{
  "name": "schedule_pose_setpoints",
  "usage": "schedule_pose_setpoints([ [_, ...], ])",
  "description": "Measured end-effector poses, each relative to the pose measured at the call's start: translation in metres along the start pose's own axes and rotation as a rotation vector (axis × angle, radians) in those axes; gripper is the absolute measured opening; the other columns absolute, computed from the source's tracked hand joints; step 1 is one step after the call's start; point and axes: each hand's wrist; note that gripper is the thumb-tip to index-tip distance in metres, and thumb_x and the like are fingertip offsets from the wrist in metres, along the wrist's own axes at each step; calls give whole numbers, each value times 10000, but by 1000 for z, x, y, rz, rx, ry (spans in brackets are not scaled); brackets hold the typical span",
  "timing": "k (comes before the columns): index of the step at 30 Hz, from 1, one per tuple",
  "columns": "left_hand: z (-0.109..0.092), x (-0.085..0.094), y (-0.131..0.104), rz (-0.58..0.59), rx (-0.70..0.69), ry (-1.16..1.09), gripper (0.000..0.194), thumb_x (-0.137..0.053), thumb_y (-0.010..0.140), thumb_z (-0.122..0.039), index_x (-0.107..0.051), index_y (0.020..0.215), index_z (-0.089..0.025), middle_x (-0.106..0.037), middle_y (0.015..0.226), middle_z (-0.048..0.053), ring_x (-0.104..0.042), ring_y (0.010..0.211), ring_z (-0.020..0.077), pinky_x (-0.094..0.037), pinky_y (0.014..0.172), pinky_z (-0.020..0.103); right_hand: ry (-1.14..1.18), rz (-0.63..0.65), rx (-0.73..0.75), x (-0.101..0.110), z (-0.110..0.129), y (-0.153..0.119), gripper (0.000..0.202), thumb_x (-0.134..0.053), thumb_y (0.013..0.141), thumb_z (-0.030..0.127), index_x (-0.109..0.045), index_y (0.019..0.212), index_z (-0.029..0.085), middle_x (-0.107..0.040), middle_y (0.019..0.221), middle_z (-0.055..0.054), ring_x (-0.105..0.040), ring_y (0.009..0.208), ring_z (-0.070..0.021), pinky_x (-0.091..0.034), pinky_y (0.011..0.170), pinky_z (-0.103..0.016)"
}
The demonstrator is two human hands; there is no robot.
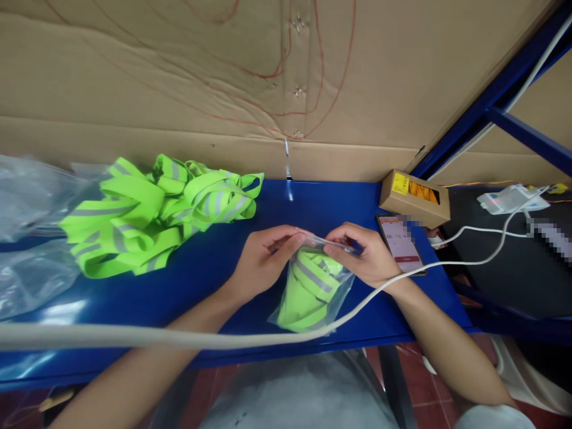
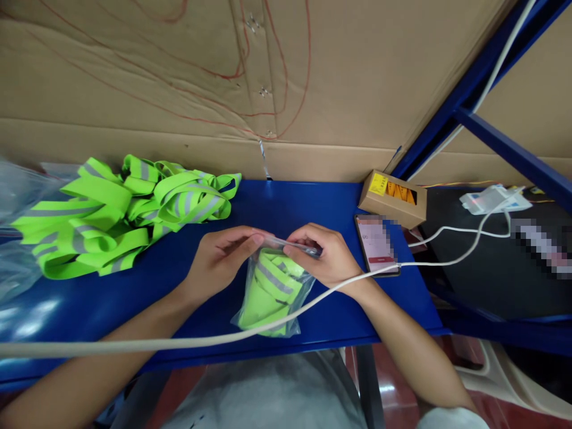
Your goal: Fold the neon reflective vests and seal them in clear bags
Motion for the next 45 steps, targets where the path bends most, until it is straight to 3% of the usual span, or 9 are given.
schedule_pose_setpoints([
  [6,5,-2,3,60,60,-86,146,-768,865,-321,-778,877,-176,-784,831,25,-713,747,131,-536,679,198,-7,-1,27,-5,4,-2,89,-666,953,215,-697,877,183,-653,789,-2,-576,689,-116,-428,635,-244],
  [13,6,-5,-1,-16,21,-55,171,-782,850,-327,-749,821,-162,-770,812,30,-687,723,124,-506,651,202,-22,-26,64,-8,0,-5,85,-688,943,193,-692,859,187,-630,765,9,-552,663,-108,-423,610,-235],
  [20,12,-3,2,123,77,-119,244,-782,848,-383,-758,964,-170,-760,868,39,-691,753,138,-516,662,215,-31,-59,90,-10,-1,-6,62,-723,916,183,-728,855,193,-598,713,18,-511,598,-100,-414,554,-232],
  [23,12,-5,1,154,19,-96,220,-789,844,-351,-790,992,-187,-783,966,64,-725,850,169,-550,727,241,-33,-57,112,-12,-3,-4,54,-738,910,207,-733,856,200,-613,714,9,-538,619,-112,-430,572,-243],
  [28,12,-7,1,76,-86,15,120,-726,896,-280,-816,910,-201,-794,943,61,-729,864,170,-569,794,269,-101,-15,128,-13,-2,-3,18,-702,932,229,-701,940,213,-708,874,-33,-654,777,-154,-505,710,-276],
  [32,11,-6,2,22,-61,59,143,-719,895,-309,-810,895,-199,-793,921,55,-728,852,179,-574,795,281,-146,5,84,-15,1,-5,108,-683,941,278,-684,1035,224,-726,955,-48,-679,852,-181,-529,768,-298],
  [39,11,-7,2,87,73,3,204,-734,876,-363,-797,945,-182,-785,950,62,-725,880,184,-561,772,262,-79,-83,-78,-19,-8,-7,86,-689,935,298,-701,909,217,-728,844,-23,-674,753,-164,-518,690,-275],
  [42,14,-8,3,102,185,-65,246,-778,830,-378,-779,955,-166,-786,911,60,-724,830,183,-562,746,263,-106,-67,-38,-19,-10,-6,79,-674,944,268,-683,888,213,-709,828,-16,-662,753,-153,-514,695,-260],
  [45,15,-10,2,82,195,-84,239,-774,830,-389,-757,856,-152,-756,812,42,-682,731,155,-521,664,241,-124,-48,3,-19,-8,-7,80,-632,967,242,-663,900,210,-696,839,-22,-652,764,-151,-512,694,-256],
])
Point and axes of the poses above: each hand's wrist, its own y-axis towards the middle knuckle, its own x-axis out of the back of the hand, z = x × y
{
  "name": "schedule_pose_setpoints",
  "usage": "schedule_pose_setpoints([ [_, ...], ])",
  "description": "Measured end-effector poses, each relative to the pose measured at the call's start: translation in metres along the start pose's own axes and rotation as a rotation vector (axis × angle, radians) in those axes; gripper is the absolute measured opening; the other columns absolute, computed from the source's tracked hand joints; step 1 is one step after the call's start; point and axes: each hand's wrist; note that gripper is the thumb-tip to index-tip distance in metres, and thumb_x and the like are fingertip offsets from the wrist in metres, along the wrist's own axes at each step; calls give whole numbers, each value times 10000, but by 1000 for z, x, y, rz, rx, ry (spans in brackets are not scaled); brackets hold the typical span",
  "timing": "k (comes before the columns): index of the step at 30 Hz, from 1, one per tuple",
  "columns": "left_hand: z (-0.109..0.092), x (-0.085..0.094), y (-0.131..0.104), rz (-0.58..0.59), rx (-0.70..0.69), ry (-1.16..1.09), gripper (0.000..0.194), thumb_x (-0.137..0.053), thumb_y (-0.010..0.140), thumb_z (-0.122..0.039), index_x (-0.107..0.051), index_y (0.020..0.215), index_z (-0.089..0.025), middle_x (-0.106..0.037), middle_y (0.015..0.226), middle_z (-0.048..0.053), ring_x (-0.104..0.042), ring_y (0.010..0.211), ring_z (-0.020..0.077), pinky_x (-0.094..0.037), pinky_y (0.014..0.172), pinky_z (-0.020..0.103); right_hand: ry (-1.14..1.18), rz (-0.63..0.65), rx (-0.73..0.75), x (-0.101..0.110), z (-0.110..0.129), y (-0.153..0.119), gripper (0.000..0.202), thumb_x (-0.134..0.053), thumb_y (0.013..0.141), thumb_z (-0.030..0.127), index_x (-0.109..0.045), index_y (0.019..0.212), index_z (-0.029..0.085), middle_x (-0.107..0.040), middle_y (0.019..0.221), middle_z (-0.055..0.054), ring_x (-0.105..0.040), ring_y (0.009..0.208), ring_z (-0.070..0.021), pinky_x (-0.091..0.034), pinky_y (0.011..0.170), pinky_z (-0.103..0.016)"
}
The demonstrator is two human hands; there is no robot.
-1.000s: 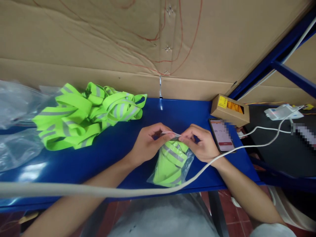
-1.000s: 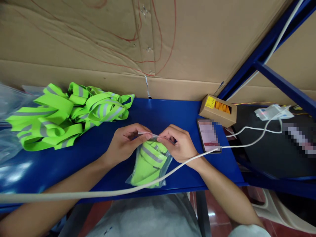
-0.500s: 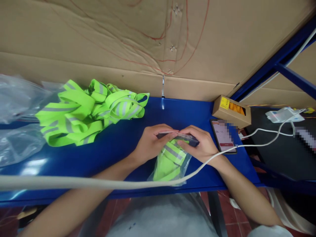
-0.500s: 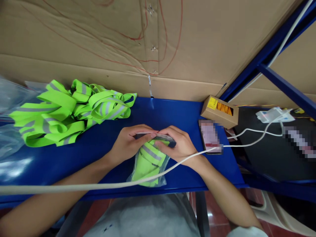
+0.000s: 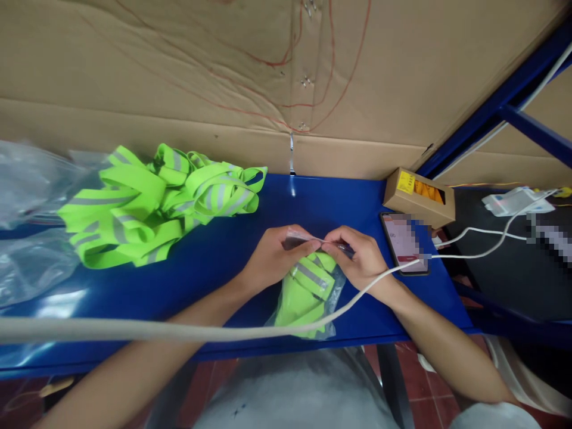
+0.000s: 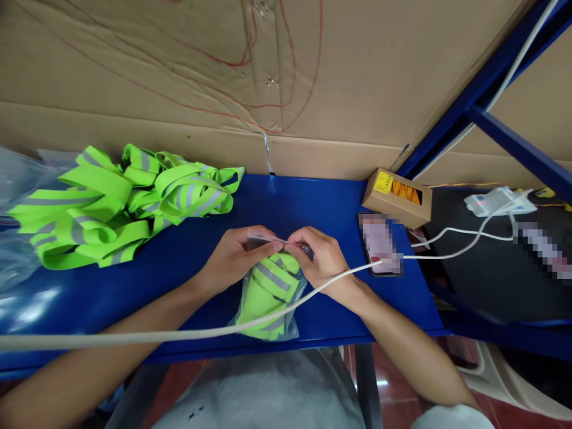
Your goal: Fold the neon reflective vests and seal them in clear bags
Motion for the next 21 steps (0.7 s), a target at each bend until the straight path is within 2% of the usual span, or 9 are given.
schedule_pose_setpoints([
  [5,-6,0,-4,6,-21,0,246,-766,837,-385,-727,780,-149,-689,734,17,-604,663,124,-442,586,218,51,6,3,2,5,0,88,-650,966,265,-682,899,217,-696,834,-18,-647,753,-150,-501,683,-260],
  [11,-7,12,3,40,-82,46,250,-716,888,-406,-783,879,-166,-764,877,57,-687,789,168,-529,696,245,97,-32,-80,6,0,4,122,-696,933,338,-693,946,218,-710,865,-25,-654,766,-163,-509,692,-277],
  [15,-5,20,6,98,-183,133,277,-639,952,-404,-804,1016,-191,-791,1041,77,-730,933,198,-562,828,270,38,-39,-71,7,-3,4,108,-657,953,302,-662,893,213,-680,821,-15,-627,744,-157,-494,686,-272],
  [18,-7,20,4,51,-248,246,247,-618,969,-358,-811,988,-205,-800,1003,53,-734,910,183,-552,852,261,2,-14,-12,7,-2,2,88,-616,980,267,-641,913,215,-672,849,-17,-620,762,-154,-488,714,-272],
  [21,-10,17,1,5,-252,287,253,-603,978,-350,-810,976,-205,-802,976,42,-730,883,179,-545,853,264,-10,-24,24,7,1,1,98,-591,994,256,-634,915,217,-663,850,-21,-617,770,-157,-485,723,-275],
])
Point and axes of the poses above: each hand's wrist, its own y-axis towards the middle knuckle, its own x-axis out of the back of the hand, z = x × y
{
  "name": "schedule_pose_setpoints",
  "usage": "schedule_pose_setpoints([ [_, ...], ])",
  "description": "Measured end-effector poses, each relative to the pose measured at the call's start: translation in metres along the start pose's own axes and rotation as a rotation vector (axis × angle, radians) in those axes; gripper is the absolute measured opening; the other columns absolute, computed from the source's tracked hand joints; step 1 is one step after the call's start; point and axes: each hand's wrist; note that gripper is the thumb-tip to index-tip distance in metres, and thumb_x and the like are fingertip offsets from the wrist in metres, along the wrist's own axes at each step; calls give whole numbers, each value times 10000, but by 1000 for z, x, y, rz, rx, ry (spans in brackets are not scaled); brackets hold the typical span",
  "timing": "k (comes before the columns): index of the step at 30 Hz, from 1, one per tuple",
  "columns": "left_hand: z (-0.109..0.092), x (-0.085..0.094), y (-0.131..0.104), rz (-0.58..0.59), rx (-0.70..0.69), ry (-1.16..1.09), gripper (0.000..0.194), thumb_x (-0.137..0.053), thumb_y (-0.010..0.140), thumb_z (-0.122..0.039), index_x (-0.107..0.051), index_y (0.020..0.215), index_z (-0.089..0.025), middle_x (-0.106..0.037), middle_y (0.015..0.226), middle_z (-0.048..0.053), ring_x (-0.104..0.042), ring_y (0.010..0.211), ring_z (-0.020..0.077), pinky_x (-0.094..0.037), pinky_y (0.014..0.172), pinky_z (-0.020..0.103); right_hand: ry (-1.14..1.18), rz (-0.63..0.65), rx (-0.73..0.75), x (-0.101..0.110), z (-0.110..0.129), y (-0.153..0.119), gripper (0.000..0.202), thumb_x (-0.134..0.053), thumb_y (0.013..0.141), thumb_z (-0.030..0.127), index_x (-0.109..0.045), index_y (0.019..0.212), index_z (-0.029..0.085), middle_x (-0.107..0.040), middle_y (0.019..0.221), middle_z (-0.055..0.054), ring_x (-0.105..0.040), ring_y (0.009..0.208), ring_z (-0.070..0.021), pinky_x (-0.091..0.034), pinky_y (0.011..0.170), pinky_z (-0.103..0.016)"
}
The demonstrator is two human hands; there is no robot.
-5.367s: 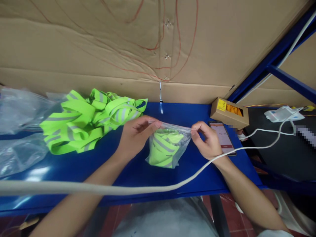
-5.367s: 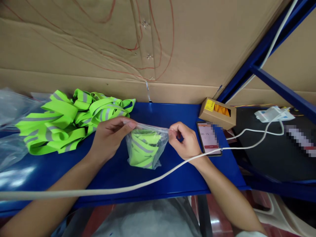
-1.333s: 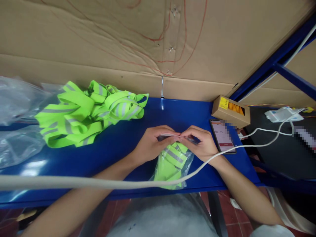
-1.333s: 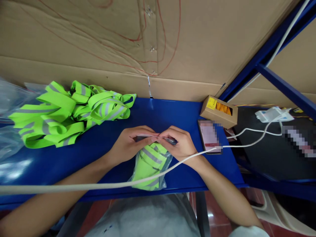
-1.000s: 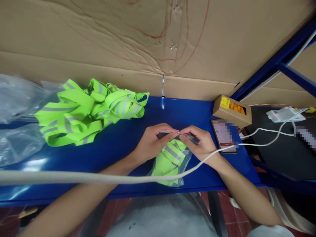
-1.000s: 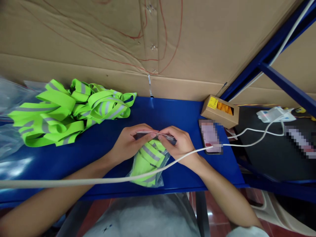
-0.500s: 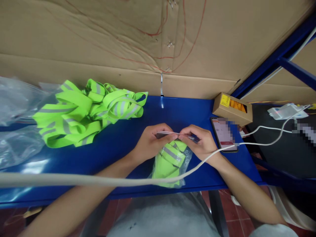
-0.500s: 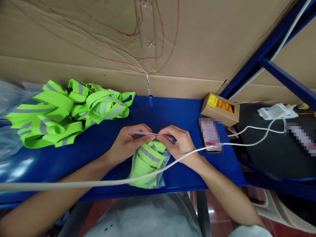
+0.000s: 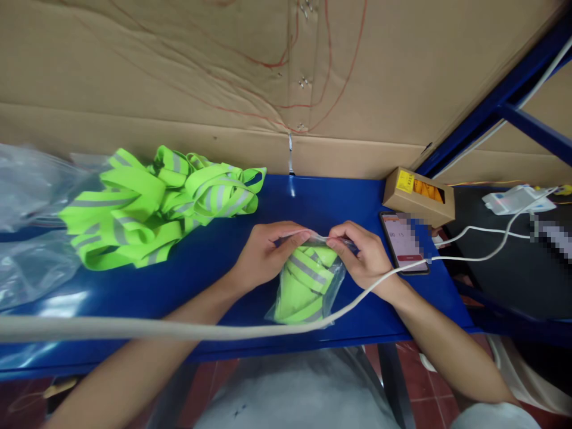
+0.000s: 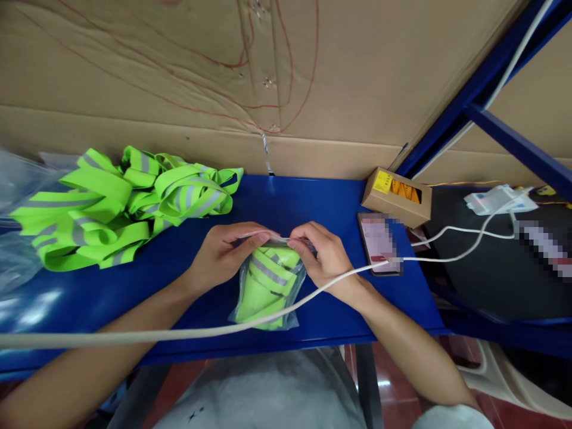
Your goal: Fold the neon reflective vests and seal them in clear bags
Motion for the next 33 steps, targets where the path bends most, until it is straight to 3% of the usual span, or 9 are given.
schedule_pose_setpoints([
  [7,9,-10,1,34,258,-374,424,-691,910,-475,-709,1234,-201,-766,1123,91,-722,997,231,-568,845,307,114,-54,-123,-1,-2,3,193,-632,974,393,-652,898,217,-664,801,-10,-615,717,-153,-486,651,-267],
  [10,15,-15,1,99,340,-524,586,-719,885,-490,-558,1384,-228,-707,1249,123,-700,1092,254,-579,882,352,141,-211,-159,3,-9,7,244,-631,971,456,-643,897,223,-656,787,-6,-596,673,-150,-474,601,-265],
  [13,18,-13,1,-100,230,-247,544,-667,927,-459,-506,1384,-212,-639,1311,143,-646,1169,250,-535,986,405,56,-508,-99,15,-20,13,215,-669,955,432,-640,903,225,-654,812,-21,-608,716,-175,-494,657,-298],
  [16,15,-6,1,-333,-41,169,471,-654,942,-362,-509,1362,-206,-565,1370,131,-565,1246,240,-455,1085,423,-107,-732,31,29,-29,15,140,-657,973,363,-661,947,225,-671,902,-62,-638,845,-226,-503,786,-362],
  [18,11,-3,1,-344,-148,274,413,-630,957,-313,-517,1343,-219,-559,1362,115,-548,1255,237,-458,1075,408,-270,-615,117,36,-33,16,120,-611,1001,330,-680,984,233,-694,982,-82,-647,946,-258,-481,867,-396],
  [21,4,-3,-2,-281,-166,310,328,-605,966,-281,-554,1285,-225,-569,1323,105,-548,1256,242,-470,1061,404,-511,-236,159,40,-37,17,156,-544,1033,295,-686,1004,237,-727,1016,-79,-649,998,-267,-425,901,-404],
  [26,4,-9,-5,-159,-152,401,210,-566,979,-251,-620,1178,-213,-572,1304,109,-550,1270,245,-413,1124,447,-834,115,21,36,-40,15,176,-524,988,130,-683,940,191,-731,970,-88,-641,925,-261,-350,838,-399],
  [29,13,-11,-5,-106,-164,490,184,-546,990,-245,-644,1140,-205,-579,1305,116,-573,1237,248,-435,1060,449,-967,206,-83,38,-41,10,247,-540,872,5,-695,974,168,-728,1025,-99,-650,952,-265,-336,874,-409],
  [33,17,-15,-6,-6,-224,723,182,-523,1001,-228,-678,1095,-206,-625,1284,101,-606,1192,253,-418,1017,466,-1043,149,-178,45,-47,7,299,-520,813,-11,-698,1011,124,-726,1079,-140,-654,1010,-297,-355,914,-429],
])
Point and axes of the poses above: each hand's wrist, its own y-axis towards the middle knuckle, its own x-axis out of the back of the hand, z = x × y
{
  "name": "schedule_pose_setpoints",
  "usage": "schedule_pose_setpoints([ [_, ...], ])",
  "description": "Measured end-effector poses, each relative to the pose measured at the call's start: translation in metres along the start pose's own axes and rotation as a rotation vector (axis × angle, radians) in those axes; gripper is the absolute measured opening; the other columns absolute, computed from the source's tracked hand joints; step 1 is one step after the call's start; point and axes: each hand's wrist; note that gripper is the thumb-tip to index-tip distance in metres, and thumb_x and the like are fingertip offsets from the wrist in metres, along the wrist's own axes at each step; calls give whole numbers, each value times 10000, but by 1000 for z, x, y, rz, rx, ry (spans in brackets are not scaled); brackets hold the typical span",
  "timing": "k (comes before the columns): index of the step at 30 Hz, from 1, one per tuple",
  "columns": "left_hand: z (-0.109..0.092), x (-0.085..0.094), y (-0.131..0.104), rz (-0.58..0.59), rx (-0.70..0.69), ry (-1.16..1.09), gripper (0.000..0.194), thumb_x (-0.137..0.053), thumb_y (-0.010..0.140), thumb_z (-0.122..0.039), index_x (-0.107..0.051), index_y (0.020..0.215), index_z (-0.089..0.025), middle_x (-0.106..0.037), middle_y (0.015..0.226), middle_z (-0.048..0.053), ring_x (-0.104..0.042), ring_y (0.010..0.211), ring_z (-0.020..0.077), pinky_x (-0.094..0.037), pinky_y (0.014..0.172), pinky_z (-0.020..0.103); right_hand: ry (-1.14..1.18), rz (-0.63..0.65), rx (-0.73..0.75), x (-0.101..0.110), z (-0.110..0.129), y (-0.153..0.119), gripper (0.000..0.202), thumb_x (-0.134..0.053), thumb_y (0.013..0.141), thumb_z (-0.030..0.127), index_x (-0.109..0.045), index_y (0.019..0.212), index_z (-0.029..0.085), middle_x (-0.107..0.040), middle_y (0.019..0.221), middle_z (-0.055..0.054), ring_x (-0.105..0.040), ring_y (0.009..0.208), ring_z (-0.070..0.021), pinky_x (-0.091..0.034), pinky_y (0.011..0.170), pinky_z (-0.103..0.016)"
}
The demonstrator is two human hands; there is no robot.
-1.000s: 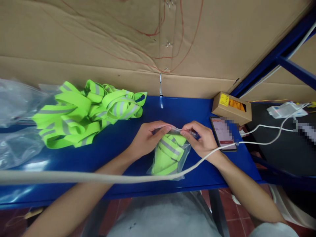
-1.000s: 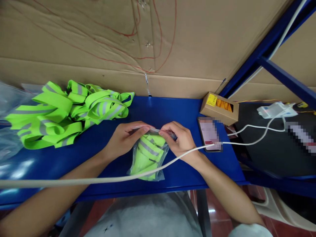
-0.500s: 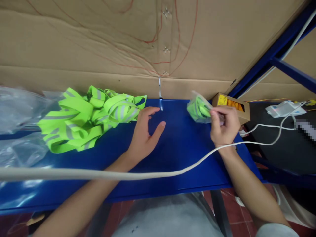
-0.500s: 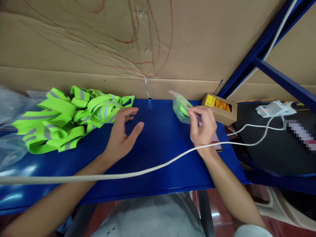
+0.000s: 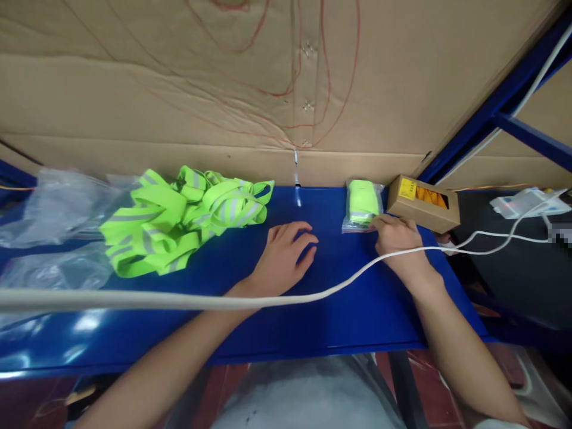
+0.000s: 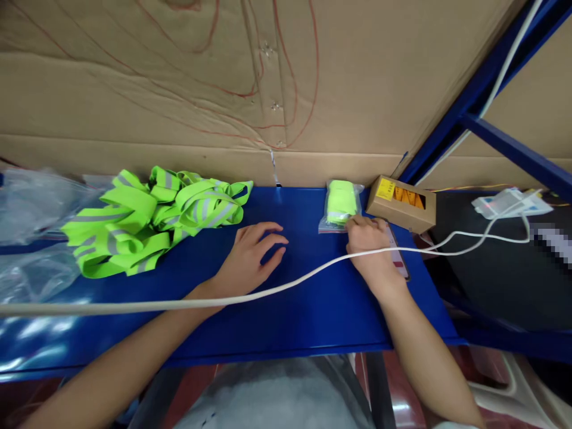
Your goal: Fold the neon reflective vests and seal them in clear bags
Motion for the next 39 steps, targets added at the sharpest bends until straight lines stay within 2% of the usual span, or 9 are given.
schedule_pose_setpoints([
  [4,-21,22,-3,152,-143,164,195,-524,1009,-224,-689,1114,-213,-689,1240,76,-642,1153,253,-371,1081,518,86,-89,87,-3,7,-1,454,-483,829,-12,-662,1224,123,-682,1262,-149,-606,1152,-325,-384,979,-457],
  [7,-20,56,-21,77,-125,177,231,-561,1000,-214,-660,1207,-243,-705,1259,52,-651,1159,218,-411,1084,455,336,-96,376,-7,31,-7,572,-453,828,-56,-601,1344,143,-652,1328,-121,-561,1243,-276,-387,1063,-427],
  [12,70,126,-93,-373,314,423,213,-572,950,-264,-687,1130,-264,-750,1140,35,-693,1093,265,-535,982,442,556,22,807,-14,82,-25,370,-492,870,-41,-684,1126,145,-704,1111,-90,-615,1067,-246,-458,954,-394],
  [14,114,151,-128,-466,617,535,247,-577,904,-352,-679,1124,-304,-744,1147,7,-687,1105,301,-544,1002,511,569,58,868,-17,94,-30,288,-500,896,-21,-690,1034,145,-701,1037,-78,-618,995,-236,-468,907,-384],
  [18,154,180,-175,-523,782,571,226,-570,867,-450,-658,1021,-309,-747,950,-2,-714,912,345,-582,852,641,578,74,856,-20,97,-31,288,-502,892,-28,-691,1026,143,-690,1017,-72,-614,975,-234,-461,867,-384],
  [25,172,174,-136,-375,708,445,753,-656,831,-611,-496,1435,-190,-611,1402,174,-612,1235,416,-535,986,595,613,91,799,-23,92,-30,347,-508,864,-59,-706,1055,153,-694,1055,-71,-612,993,-223,-432,884,-374],
  [31,138,144,-60,-292,490,473,653,-616,915,-507,-471,1482,-216,-467,1544,188,-431,1436,394,-357,1163,616,650,125,743,-27,89,-30,374,-504,868,-64,-708,1050,191,-696,1045,-40,-609,976,-199,-408,898,-361],
  [34,101,111,-29,-19,189,477,639,-605,940,-428,-417,1525,-253,-482,1543,138,-451,1431,322,-367,1185,520,640,114,737,-28,87,-28,342,-512,883,-39,-708,1052,184,-699,1061,-52,-608,990,-206,-404,897,-362],
  [39,104,81,15,228,282,554,583,-671,887,-371,-547,1444,-251,-540,1500,140,-468,1405,375,-376,1143,541,613,129,745,-25,86,-26,308,-525,888,-8,-706,1058,176,-702,1062,-63,-615,997,-216,-404,880,-359],
])
Point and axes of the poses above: each hand's wrist, its own y-axis towards the middle knuckle, its own x-axis out of the back of the hand, z = x × y
